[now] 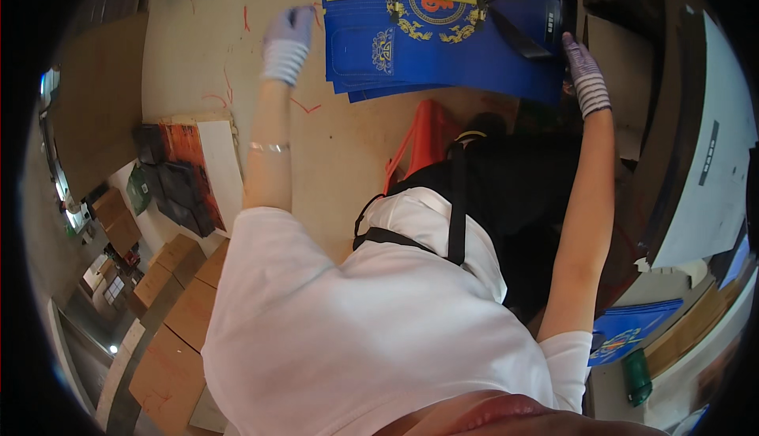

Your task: Using a hot glue gun to attach black strap handles to blue paper shopping bags in a manufacturing setting.

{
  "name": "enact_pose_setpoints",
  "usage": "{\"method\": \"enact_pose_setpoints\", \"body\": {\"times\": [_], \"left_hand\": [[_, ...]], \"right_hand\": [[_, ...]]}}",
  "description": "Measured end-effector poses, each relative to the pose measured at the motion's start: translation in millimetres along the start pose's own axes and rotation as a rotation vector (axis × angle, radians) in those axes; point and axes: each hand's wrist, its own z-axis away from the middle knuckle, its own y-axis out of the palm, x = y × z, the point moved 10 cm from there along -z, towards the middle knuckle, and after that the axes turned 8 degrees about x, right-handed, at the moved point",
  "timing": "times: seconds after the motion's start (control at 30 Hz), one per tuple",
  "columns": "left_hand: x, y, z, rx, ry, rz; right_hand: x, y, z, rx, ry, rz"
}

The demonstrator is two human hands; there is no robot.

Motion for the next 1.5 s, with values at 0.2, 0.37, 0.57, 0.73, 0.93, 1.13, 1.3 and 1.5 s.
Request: {"method": "enact_pose_setpoints", "body": {"times": [0.2, 0.37, 0.57, 0.73, 0.93, 1.13, 1.3, 1.5], "left_hand": [[45.9, -79.0, -192.0, -0.188, 0.364, 0.197], [-105.8, 29.3, -265.6, 0.541, 0.457, -0.119], [-176.8, 118.2, -214.6, 0.794, 0.507, -0.617], [-154.7, 99.0, -231.1, 0.809, 0.501, -0.744], [-171.0, 118.4, -232.2, 1.06, 0.182, -0.087], [-381.7, 74.4, -71.5, 0.636, 0.934, -0.22], [-442.7, 102.1, 373.4, 1.614, 1.936, 0.048], [-535.8, 139.7, 505.2, 1.172, 2.138, 0.43]], "right_hand": [[-78.3, -7.6, 28.1, -0.316, 0.011, -0.826], [-43.0, 209.9, 135.4, 0.677, 0.194, -0.814], [11.2, 283.8, 111.7, 0.627, 0.221, -0.974], [29.3, 266.3, 114.3, 0.667, 0.241, -0.841], [20.2, 222.9, 109.4, 0.385, -0.207, 0.309], [-15.6, 21.3, 380.2, -0.151, -0.431, -0.258], [-96.1, -53.5, 595.2, -0.743, -0.195, -0.513], [-188.1, -84.6, 688.3, -1.457, 0.196, 0.001]]}}
